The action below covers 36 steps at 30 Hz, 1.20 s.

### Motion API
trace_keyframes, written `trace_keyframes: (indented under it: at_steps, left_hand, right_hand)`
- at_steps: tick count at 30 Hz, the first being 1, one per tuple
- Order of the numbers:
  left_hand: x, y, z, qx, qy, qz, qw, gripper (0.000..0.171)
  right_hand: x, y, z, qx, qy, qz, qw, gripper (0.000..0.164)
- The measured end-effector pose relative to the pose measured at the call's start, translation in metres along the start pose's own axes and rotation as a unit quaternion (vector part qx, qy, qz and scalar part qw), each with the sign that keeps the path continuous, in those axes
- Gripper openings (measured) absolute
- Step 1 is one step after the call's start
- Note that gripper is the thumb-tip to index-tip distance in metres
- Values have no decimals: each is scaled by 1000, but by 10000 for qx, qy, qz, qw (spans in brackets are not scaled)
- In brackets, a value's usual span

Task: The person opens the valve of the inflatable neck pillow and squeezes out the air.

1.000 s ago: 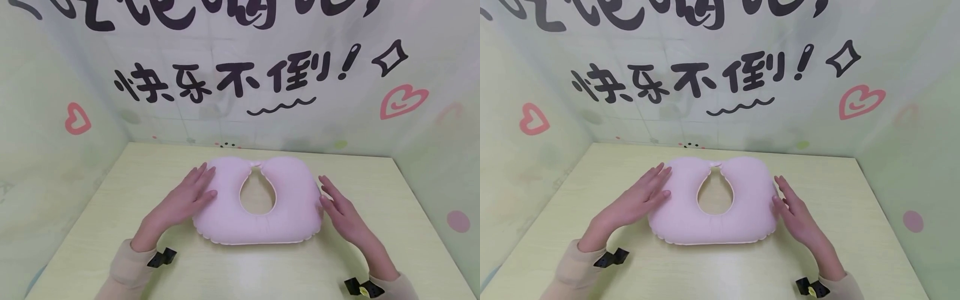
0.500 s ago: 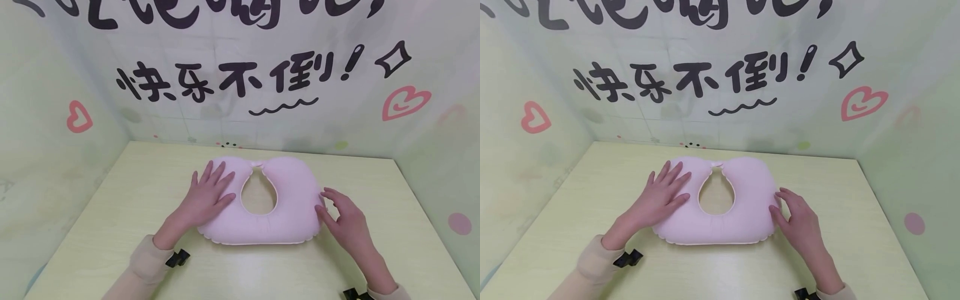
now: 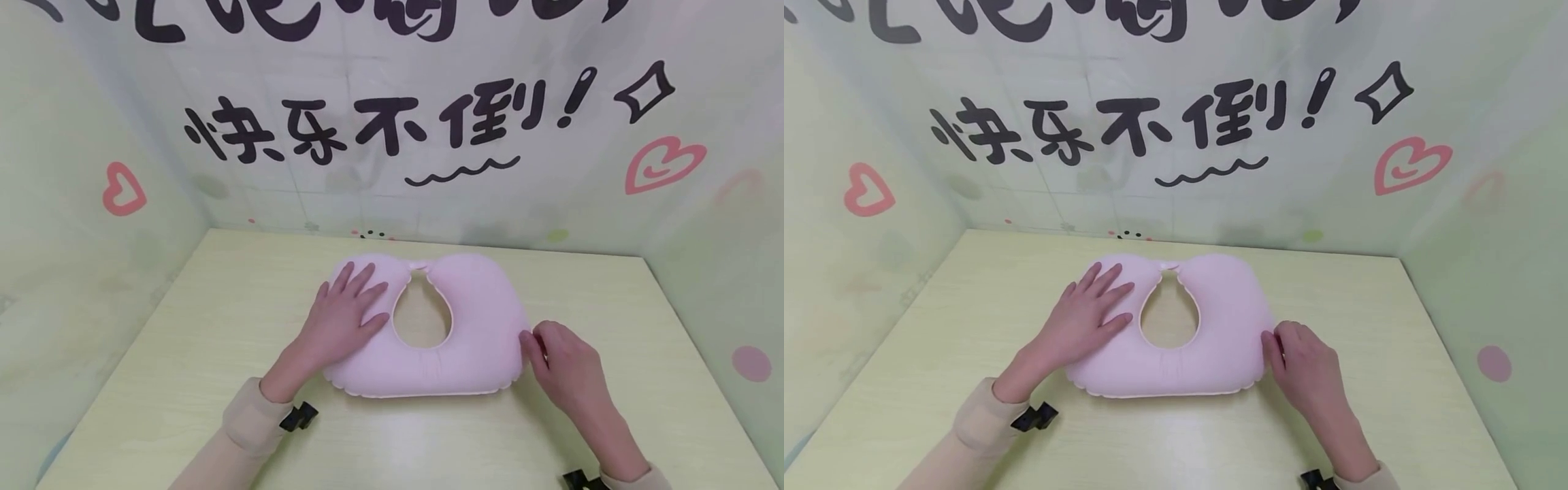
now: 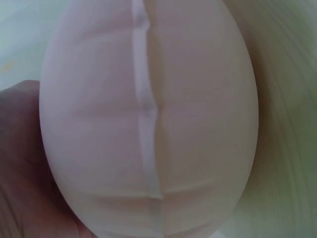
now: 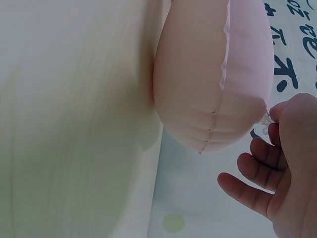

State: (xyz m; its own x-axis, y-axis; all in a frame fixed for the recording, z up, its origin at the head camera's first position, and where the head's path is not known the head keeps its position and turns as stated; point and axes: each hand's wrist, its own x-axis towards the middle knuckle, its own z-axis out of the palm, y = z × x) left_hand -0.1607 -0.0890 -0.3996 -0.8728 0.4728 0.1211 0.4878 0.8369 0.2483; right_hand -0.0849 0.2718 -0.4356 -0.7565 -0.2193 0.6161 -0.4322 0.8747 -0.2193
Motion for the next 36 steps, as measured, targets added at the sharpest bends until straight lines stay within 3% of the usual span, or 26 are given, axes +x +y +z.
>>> trace_keyframes:
  at_steps: [13,20,25,28,31,36]
  left_hand:
    - [-2,-6,1,-264,53,-84,9996,56]
    - [-1,-9,4,-281,39,-15,9996,56]
    - [-1,-11,3,-334,-2,16,9994,54]
    - [-1,-12,2,-387,-44,44,9992,54]
    - [0,-14,2,-407,-29,91,9991,55]
    - [-1,-16,1,-497,-28,99,9987,55]
  right_hand:
    - [8,2,-2,-95,-530,-171,9984,30]
    - [8,10,-1,453,-695,-259,9962,30]
    - [4,15,2,1270,-732,47,9892,22]
    - [1,17,6,1897,-605,327,9794,22]
    - [0,17,10,2645,-491,614,9612,26]
    - [0,19,18,4035,-349,917,9097,28]
